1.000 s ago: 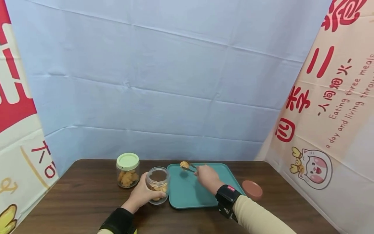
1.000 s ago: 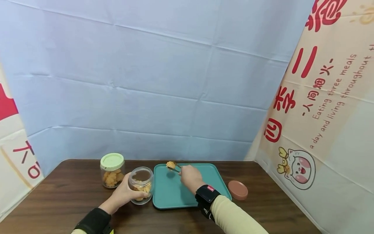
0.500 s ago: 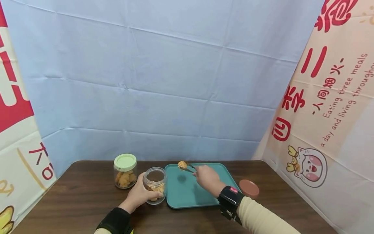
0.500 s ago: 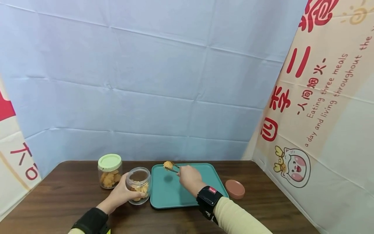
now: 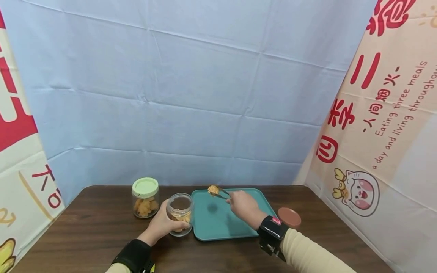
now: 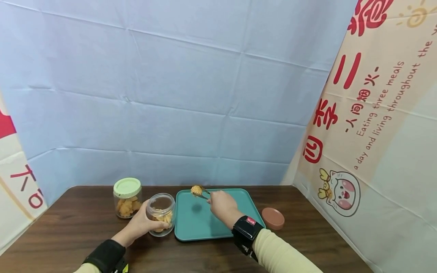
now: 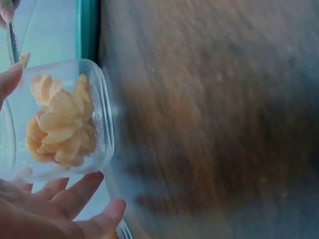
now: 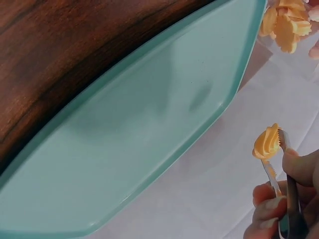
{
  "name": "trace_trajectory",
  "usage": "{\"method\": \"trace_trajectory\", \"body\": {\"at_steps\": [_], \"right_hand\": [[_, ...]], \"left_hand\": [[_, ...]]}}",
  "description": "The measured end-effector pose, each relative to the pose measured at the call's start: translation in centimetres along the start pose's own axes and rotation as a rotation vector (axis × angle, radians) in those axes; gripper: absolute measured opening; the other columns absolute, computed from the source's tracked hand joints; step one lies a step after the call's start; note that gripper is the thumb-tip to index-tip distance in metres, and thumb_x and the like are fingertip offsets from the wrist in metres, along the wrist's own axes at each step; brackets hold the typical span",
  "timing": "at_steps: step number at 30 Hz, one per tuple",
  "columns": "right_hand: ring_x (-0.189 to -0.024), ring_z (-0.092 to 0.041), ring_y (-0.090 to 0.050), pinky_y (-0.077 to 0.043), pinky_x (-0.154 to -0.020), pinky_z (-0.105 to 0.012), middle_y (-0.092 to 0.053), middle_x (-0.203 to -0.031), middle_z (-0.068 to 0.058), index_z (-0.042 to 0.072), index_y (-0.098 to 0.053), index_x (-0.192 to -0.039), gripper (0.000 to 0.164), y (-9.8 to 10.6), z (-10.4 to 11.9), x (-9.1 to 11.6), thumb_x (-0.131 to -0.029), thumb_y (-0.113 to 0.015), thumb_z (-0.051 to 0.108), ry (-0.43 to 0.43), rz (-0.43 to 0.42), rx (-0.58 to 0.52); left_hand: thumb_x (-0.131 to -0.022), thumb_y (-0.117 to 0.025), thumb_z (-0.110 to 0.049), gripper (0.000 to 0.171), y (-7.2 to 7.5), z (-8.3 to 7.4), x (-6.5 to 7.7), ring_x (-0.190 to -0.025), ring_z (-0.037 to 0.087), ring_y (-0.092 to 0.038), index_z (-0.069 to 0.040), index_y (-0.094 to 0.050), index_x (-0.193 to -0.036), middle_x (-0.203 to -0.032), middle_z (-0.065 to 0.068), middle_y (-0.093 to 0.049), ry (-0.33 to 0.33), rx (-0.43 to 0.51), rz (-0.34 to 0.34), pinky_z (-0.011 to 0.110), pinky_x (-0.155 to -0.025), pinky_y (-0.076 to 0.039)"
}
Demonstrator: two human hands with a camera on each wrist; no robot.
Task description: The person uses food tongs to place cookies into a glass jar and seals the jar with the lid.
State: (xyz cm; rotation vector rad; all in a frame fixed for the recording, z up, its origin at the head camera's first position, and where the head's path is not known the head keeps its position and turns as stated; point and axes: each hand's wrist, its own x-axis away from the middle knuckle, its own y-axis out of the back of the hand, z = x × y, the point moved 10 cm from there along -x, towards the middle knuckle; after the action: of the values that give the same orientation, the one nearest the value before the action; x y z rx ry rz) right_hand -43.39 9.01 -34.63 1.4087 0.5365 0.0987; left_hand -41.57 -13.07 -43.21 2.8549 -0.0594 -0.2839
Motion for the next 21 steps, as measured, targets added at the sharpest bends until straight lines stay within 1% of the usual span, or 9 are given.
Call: {"method": "trace_trajectory", "body": {"at_steps": [2,4,7,9,11,14,17,21], "right_hand": [[-0.056,-0.008,-0.048,-0.039,-0.051,-0.025,-0.052,-0.065,0.003,0.007,-0.063,-0.087,0.013,0.1,0.1,0.2,-0.095,-0.063,0.017,0.008,0.002,-0.007],[-0.058,-0.008,-0.049,-0.041,-0.052,-0.025,-0.056,-0.068,0.002,0.004,-0.066,-0.096,0.014,0.1,0.1,0.4,-0.095,-0.063,0.017,0.012,0.008,-0.011],[-0.063,-0.010,-0.055,-0.045,-0.055,-0.027,-0.062,-0.077,-0.001,-0.001,-0.066,-0.113,0.026,0.2,0.2,0.6,-0.095,-0.063,0.018,0.010,0.014,-0.004],[-0.065,-0.011,-0.057,-0.046,-0.057,-0.027,-0.064,-0.079,-0.003,-0.002,-0.065,-0.118,0.030,0.2,0.2,0.7,-0.096,-0.063,0.018,0.010,0.014,0.000],[-0.066,-0.013,-0.058,-0.046,-0.057,-0.028,-0.064,-0.080,-0.004,-0.002,-0.064,-0.119,0.031,0.4,0.3,0.9,-0.096,-0.063,0.019,0.012,0.010,0.001],[-0.064,-0.012,-0.057,-0.044,-0.055,-0.027,-0.063,-0.078,-0.003,-0.001,-0.065,-0.118,0.030,0.5,0.4,1.2,-0.096,-0.063,0.019,0.017,0.003,0.000],[-0.060,-0.010,-0.053,-0.042,-0.052,-0.026,-0.060,-0.073,-0.001,0.001,-0.067,-0.112,0.025,0.8,0.6,1.5,-0.096,-0.063,0.019,0.022,-0.006,0.000],[-0.059,-0.009,-0.052,-0.042,-0.052,-0.025,-0.062,-0.075,-0.002,0.000,-0.066,-0.115,0.028,1.3,0.9,1.8,-0.095,-0.063,0.019,0.028,-0.020,-0.021]], "left_hand": [[-0.072,-0.087,-0.012,0.099,0.0,0.1,0.0,-0.114,0.037,-0.051,0.005,-0.023,-0.146,-0.128,0.022,-0.049,0.008,-0.008,0.001,0.054,-0.091,-0.045],[-0.072,-0.087,-0.012,0.099,0.0,0.1,0.1,-0.114,0.038,-0.051,0.005,-0.024,-0.146,-0.127,0.021,-0.049,0.013,-0.008,0.003,0.054,-0.092,-0.045],[-0.071,-0.087,-0.012,0.099,-0.1,0.0,0.1,-0.114,0.037,-0.052,0.005,-0.024,-0.145,-0.128,0.021,-0.049,0.007,0.000,0.006,0.053,-0.092,-0.045],[-0.071,-0.087,-0.011,0.098,-0.1,0.0,0.1,-0.113,0.037,-0.052,0.006,-0.024,-0.145,-0.127,0.021,-0.049,0.001,0.001,0.008,0.053,-0.092,-0.045],[-0.071,-0.087,-0.010,0.098,-0.1,0.0,0.0,-0.113,0.037,-0.052,0.006,-0.024,-0.144,-0.127,0.022,-0.049,-0.001,-0.003,0.011,0.053,-0.092,-0.046],[-0.071,-0.087,-0.009,0.098,-0.1,0.0,-0.2,-0.113,0.037,-0.052,0.006,-0.023,-0.144,-0.127,0.022,-0.048,0.002,-0.003,0.017,0.053,-0.091,-0.046],[-0.071,-0.086,-0.008,0.098,-0.1,0.0,-0.2,-0.113,0.038,-0.052,0.006,-0.022,-0.145,-0.127,0.022,-0.048,0.007,0.011,0.024,0.053,-0.091,-0.046],[-0.071,-0.086,-0.006,0.098,-0.1,0.0,-0.3,-0.113,0.038,-0.052,0.007,-0.023,-0.144,-0.128,0.023,-0.047,0.007,0.014,0.027,0.054,-0.092,-0.045]]}}
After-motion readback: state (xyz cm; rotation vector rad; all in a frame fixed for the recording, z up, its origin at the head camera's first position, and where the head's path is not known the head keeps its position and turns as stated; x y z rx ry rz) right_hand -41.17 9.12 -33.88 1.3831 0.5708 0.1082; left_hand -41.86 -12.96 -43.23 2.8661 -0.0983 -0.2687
